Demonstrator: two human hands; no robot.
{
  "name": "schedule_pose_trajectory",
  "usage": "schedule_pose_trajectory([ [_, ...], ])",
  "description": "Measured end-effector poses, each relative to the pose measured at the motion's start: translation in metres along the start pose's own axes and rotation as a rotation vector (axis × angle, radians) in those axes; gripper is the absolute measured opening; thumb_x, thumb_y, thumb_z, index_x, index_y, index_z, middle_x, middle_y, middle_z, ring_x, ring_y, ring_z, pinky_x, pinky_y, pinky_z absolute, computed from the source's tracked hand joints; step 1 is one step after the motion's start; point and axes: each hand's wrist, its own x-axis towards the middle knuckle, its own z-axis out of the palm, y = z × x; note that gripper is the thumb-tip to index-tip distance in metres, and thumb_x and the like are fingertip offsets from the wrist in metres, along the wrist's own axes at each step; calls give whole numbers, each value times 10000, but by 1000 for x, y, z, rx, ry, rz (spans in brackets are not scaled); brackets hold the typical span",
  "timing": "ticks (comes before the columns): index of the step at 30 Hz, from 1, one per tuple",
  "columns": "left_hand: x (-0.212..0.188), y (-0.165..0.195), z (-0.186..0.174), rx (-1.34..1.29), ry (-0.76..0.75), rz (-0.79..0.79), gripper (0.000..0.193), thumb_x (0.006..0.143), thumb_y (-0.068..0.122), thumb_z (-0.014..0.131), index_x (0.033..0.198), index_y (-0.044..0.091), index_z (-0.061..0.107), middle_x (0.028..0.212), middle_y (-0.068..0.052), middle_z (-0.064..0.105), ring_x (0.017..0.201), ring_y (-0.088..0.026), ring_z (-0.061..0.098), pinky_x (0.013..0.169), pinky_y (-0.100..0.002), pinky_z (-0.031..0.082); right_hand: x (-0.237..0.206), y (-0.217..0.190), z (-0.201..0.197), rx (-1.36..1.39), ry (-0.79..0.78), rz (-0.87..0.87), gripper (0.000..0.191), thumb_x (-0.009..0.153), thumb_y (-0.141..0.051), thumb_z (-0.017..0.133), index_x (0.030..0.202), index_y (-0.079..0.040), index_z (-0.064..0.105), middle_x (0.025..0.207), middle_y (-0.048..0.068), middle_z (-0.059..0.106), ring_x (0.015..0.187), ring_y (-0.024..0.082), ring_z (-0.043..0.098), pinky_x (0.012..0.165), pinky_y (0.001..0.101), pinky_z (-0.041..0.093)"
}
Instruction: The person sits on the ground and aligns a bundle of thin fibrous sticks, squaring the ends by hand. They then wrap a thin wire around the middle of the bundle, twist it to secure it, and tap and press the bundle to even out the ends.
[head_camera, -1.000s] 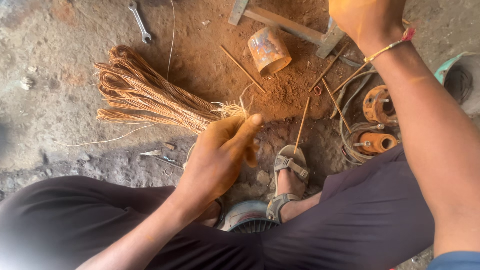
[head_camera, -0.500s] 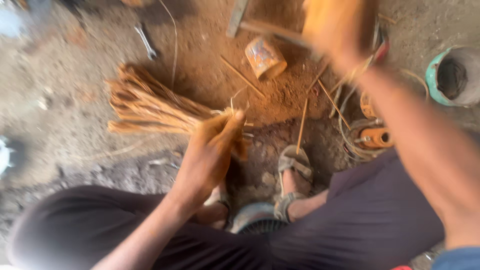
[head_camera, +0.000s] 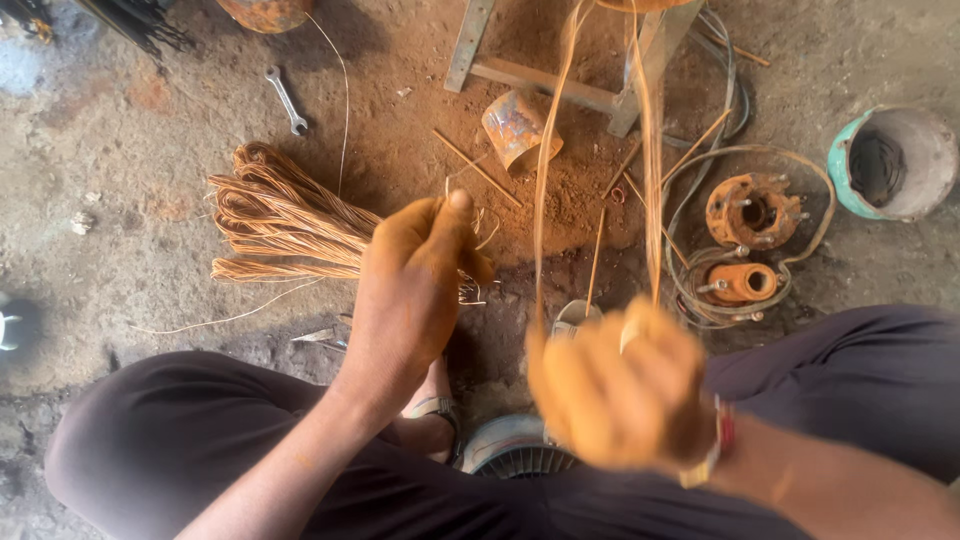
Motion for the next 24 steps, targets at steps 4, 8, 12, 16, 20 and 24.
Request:
schedule_pose_trajectory([
  [4,1,8,-4,-28,15,84,441,1058,342,463,749,75,628,661,-26,646,613,-93,550,634,-269,468,14,-28,-26,44,17,-31,303,807,-48,764,642,-55,511,563,41,440,456,174,411,458,320,353],
  [8,5,9,-10,-103,39,104,441,1064,329,470,735,71,612,648,-20,625,613,-84,529,618,-270,441,12,-32,-31,104,-1,2,339,847,-55,781,657,-82,501,574,35,429,469,184,434,471,329,363],
  [12,7,5,-10,-129,71,88,434,1054,335,517,750,47,633,647,-28,619,612,-82,465,580,-286,380,-11,-6,-11,172,-44,123,355,876,-60,765,629,-94,513,525,31,427,436,213,434,456,389,348],
  [16,7,2,-10,-139,47,89,402,1036,341,551,784,48,663,658,-20,638,625,-70,488,597,-267,393,-9,26,8,111,-111,374,395,953,-144,737,631,-83,515,556,96,480,485,251,487,505,387,378],
  [20,7,1,-8,-222,-44,75,366,1025,350,565,854,45,674,681,-19,654,636,-73,522,615,-262,413,5,68,7,193,-243,746,351,1017,-234,687,736,-29,637,585,104,550,495,204,534,494,338,393],
  [24,7,-1,-2,-195,-131,68,413,1039,377,561,883,10,666,702,-35,673,669,-91,556,670,-274,450,7,102,1,699,-286,1162,363,1062,-235,559,828,9,689,630,73,596,566,139,536,550,312,435],
])
